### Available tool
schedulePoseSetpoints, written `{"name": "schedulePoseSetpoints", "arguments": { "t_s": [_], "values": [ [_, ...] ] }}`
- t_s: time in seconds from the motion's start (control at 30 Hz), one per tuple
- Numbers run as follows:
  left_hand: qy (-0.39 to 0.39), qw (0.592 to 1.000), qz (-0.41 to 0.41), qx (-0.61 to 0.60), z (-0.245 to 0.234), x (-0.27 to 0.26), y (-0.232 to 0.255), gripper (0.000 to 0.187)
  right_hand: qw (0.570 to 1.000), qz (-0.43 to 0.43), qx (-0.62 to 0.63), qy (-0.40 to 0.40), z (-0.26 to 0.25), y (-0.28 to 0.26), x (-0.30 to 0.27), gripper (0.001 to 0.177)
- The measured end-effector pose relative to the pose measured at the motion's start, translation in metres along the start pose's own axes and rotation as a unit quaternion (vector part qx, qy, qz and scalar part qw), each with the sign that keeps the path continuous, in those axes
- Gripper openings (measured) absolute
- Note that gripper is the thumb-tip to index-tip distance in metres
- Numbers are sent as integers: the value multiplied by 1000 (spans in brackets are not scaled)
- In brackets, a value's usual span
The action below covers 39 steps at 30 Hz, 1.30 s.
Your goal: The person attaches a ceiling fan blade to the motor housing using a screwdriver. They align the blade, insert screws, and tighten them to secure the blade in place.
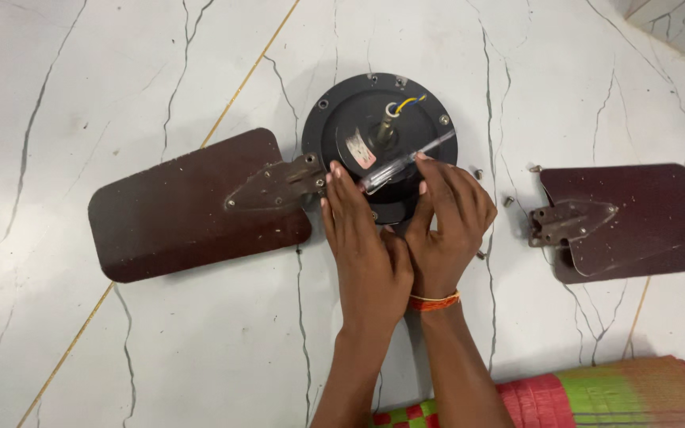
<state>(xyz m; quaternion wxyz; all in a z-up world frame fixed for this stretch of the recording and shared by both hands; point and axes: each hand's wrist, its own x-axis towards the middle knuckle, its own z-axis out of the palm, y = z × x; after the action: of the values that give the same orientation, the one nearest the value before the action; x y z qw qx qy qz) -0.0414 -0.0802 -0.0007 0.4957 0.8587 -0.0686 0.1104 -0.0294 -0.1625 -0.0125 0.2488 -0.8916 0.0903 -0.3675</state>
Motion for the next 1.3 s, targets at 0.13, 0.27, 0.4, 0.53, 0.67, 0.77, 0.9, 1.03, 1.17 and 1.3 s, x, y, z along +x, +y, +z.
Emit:
{"name": "schedulePoseSetpoints", "arguments": {
  "t_s": [0.13,0.27,0.4,0.53,0.67,0.77,0.9,1.03,1.17,1.3],
  "values": [
    [-29,999,-6,16,-3,2,-1,83,999,0,12,-32,0,3,-1,37],
    [-34,999,-4,20,-5,3,-4,84,999,-2,17,-43,1,1,-2,36],
    [-31,999,0,16,-5,3,-5,84,999,-3,23,-24,2,-1,0,33],
    [-8,1000,10,10,-5,5,-3,87,999,24,34,-13,0,-5,2,24],
    [11,998,55,-16,-8,0,2,81,998,29,53,-18,-3,-7,3,25],
    [18,995,90,-30,-8,-3,5,75,998,23,48,-17,-2,-3,5,29],
    [-4,993,112,-46,-13,-2,7,72,999,18,28,-20,-2,0,5,34],
    [-81,973,181,-116,-19,0,18,76,999,6,33,-16,-20,4,10,37],
    [-169,952,207,-148,-19,0,21,72,998,-6,-31,-61,-56,27,12,33],
    [-254,938,156,-178,-14,-2,23,68,990,-6,-102,-93,-104,50,0,28]
  ]
}}
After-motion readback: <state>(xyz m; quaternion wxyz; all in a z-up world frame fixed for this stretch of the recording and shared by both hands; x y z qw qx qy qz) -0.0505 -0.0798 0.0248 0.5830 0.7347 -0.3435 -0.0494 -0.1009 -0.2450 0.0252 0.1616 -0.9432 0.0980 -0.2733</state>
